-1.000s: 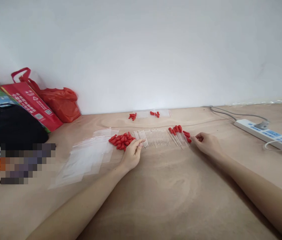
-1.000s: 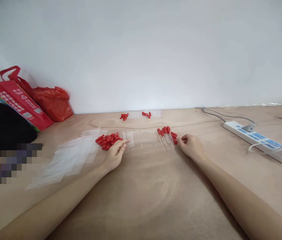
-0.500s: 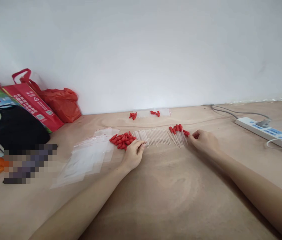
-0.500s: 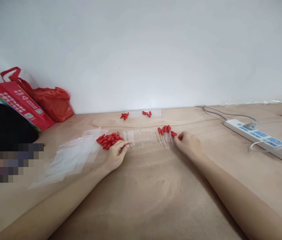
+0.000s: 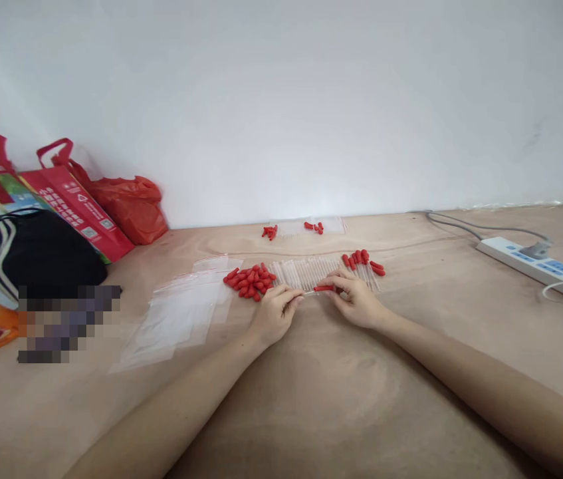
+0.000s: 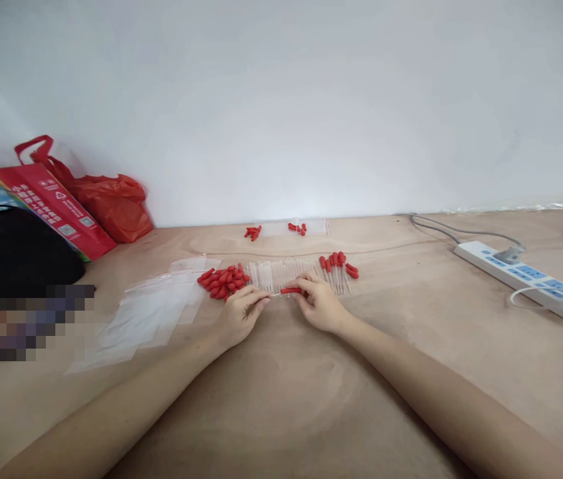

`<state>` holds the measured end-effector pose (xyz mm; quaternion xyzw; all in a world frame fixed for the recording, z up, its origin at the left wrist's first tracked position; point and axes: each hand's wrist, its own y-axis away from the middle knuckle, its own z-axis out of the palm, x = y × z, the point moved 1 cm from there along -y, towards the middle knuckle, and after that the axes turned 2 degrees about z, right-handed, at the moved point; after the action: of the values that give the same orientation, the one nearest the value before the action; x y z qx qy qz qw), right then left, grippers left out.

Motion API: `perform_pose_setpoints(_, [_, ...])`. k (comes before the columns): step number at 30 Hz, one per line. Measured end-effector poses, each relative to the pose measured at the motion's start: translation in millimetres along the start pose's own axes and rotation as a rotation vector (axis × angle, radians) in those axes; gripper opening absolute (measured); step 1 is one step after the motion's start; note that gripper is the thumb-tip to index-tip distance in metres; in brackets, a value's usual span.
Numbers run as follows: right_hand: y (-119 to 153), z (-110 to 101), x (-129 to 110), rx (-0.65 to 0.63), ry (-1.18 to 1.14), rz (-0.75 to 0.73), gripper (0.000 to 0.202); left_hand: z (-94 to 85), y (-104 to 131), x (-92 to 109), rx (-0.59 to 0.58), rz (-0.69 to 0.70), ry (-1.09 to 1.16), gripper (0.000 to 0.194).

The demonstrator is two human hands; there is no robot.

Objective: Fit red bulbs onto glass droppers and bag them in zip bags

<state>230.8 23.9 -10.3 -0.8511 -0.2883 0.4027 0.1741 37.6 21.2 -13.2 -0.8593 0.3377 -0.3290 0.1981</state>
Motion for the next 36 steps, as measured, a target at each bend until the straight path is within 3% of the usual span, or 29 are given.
perform_pose_setpoints(6, [4.6,3.2,6.1,-0.01,-0.095,0.031,0.02,-0.3,-0.7,0.4,-0.01,0.009,0.025,0.02])
perform_pose_setpoints(14, [6.0,4.7,-2.9,-0.036,-0.115,0.009,0.016,-0.5,0.2,0.9,-0.032,0.04,0.009,0.021])
perform_pose_setpoints(25, [12.7,8.9,-4.6,0.151,-0.001,-0.262,0.012,2.8,3.1,1.5,-0.015,0.239,-0.045,0.02])
perform_pose_setpoints(36, [14.1,7.9,-2.9,0.075,0.199,-0.344,0.013,3.7,7.1,5.0,-0.054,0.276,-0.174,0.02])
